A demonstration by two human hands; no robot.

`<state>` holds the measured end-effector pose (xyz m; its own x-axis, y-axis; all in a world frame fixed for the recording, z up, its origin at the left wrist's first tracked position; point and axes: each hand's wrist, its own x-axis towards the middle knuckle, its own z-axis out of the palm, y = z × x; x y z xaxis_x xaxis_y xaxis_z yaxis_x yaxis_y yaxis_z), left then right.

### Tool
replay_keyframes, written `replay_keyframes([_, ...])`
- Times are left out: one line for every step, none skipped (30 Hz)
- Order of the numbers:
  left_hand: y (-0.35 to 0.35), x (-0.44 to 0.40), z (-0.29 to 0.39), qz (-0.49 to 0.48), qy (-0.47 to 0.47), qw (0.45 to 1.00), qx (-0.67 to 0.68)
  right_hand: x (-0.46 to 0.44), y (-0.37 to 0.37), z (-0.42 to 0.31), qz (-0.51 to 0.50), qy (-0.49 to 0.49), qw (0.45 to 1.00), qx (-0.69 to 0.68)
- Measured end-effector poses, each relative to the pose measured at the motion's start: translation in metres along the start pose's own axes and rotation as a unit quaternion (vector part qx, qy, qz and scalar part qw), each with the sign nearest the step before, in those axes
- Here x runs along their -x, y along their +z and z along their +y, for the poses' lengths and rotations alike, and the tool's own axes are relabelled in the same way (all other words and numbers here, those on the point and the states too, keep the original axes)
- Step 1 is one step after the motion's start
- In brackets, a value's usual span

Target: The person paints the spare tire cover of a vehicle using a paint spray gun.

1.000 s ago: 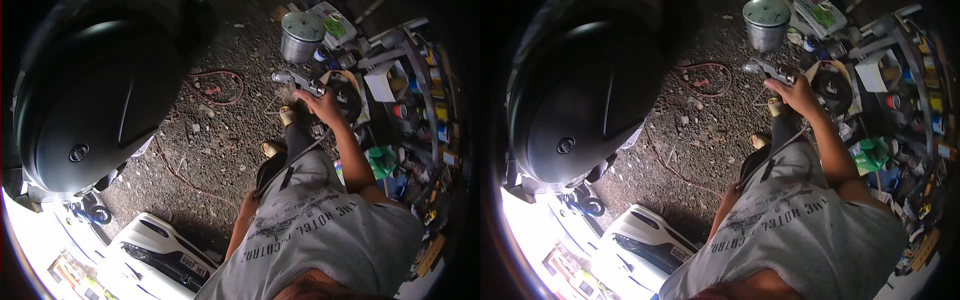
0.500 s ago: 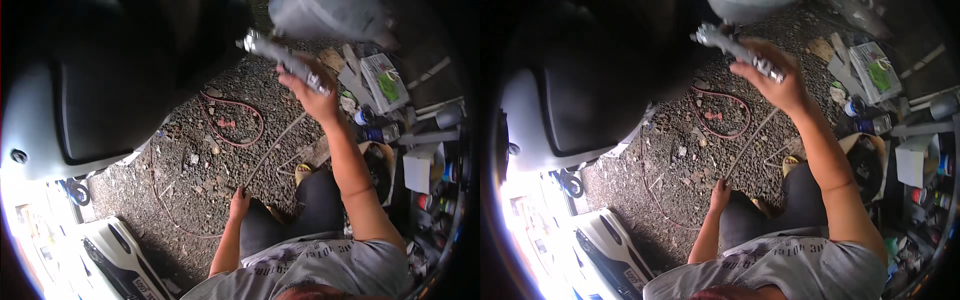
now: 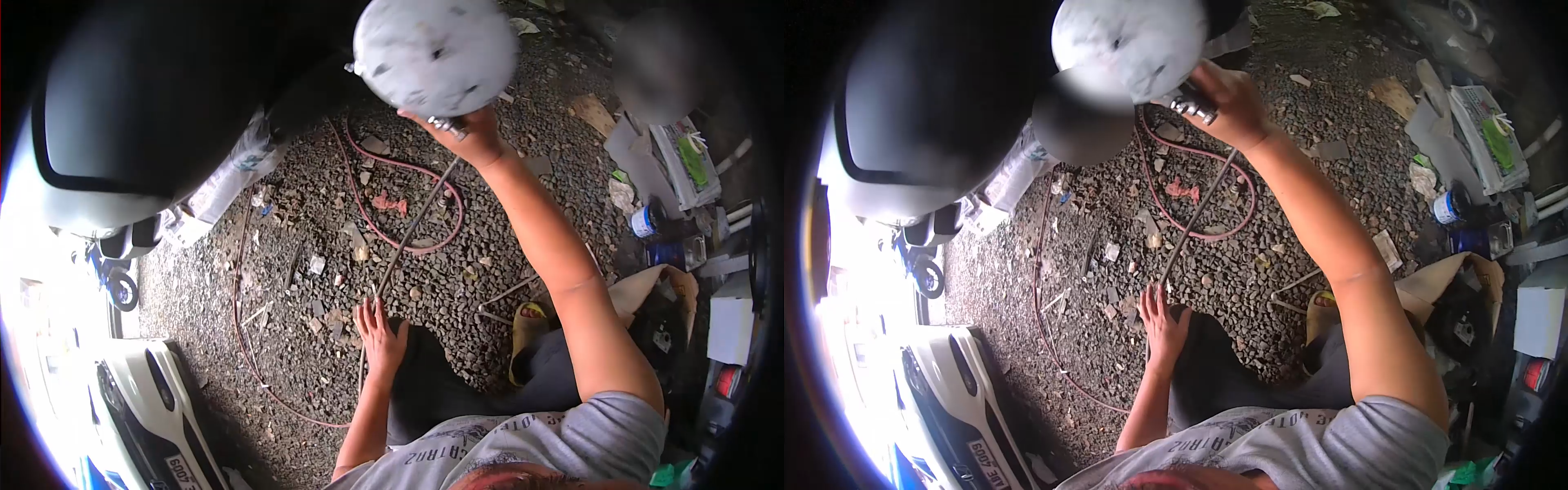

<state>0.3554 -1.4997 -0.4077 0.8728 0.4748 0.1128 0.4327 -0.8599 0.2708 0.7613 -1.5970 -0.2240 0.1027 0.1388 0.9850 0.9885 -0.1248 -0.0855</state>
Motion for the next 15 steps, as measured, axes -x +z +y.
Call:
replay_keyframes([-0.003,0.003,-0.004,-0.015,-0.006,1.0,0.006,0.014,0.011,-0.003,-0.003,-0.001,1.0,0.014])
replay_keyframes([-0.006,0.005,-0.006,-0.031,-0.014,0.999,0.012,0.026,0.021,-0.007,-0.007,-0.001,1.0,0.026])
replay_keyframes([-0.008,0.009,-0.01,-0.048,-0.023,0.998,0.019,0.038,0.03,-0.011,-0.031,0.015,0.999,0.002])
replay_keyframes([-0.01,0.012,-0.016,-0.056,-0.019,0.998,0.012,0.048,0.039,-0.016,-0.057,0.03,0.998,-0.023])
replay_keyframes([-0.013,0.014,-0.021,-0.063,-0.016,0.998,0.005,0.052,0.048,-0.023,-0.081,0.044,0.995,-0.05])
replay_keyframes([-0.016,0.017,-0.027,-0.068,-0.012,0.998,-0.002,0.056,0.06,-0.032,-0.074,0.058,0.994,-0.056])
replay_keyframes([-0.015,0.023,-0.036,-0.062,-0.035,0.997,0.002,0.059,0.074,-0.043,-0.067,0.071,0.993,-0.063])
replay_keyframes([-0.018,0.027,-0.042,-0.072,-0.047,0.996,-0.003,0.064,0.085,-0.053,-0.059,0.087,0.992,-0.069])
replay_keyframes([-0.024,0.029,-0.043,-0.07,-0.049,0.996,-0.004,0.072,0.097,-0.057,-0.103,0.091,0.99,-0.042])
replay_keyframes([-0.03,0.029,-0.043,-0.066,-0.05,0.997,-0.005,0.08,0.113,-0.062,-0.13,0.1,0.983,-0.085])
replay_keyframes([-0.032,0.031,-0.047,-0.063,-0.062,0.996,-0.003,0.089,0.127,-0.071,-0.133,0.106,0.981,-0.096])
replay_keyframes([-0.033,0.035,-0.05,-0.06,-0.074,0.995,-0.001,0.097,0.139,-0.08,-0.138,0.112,0.978,-0.107])
replay_keyframes([-0.034,0.039,-0.053,-0.057,-0.087,0.995,0.001,0.104,0.15,-0.088,-0.167,0.107,0.973,-0.121])
replay_keyframes([-0.034,0.043,-0.058,-0.056,-0.094,0.994,-0.005,0.103,0.16,-0.098,-0.174,0.102,0.969,-0.146])
replay_keyframes([-0.034,0.047,-0.064,-0.053,-0.101,0.993,-0.011,0.102,0.17,-0.108,-0.176,0.101,0.963,-0.179])
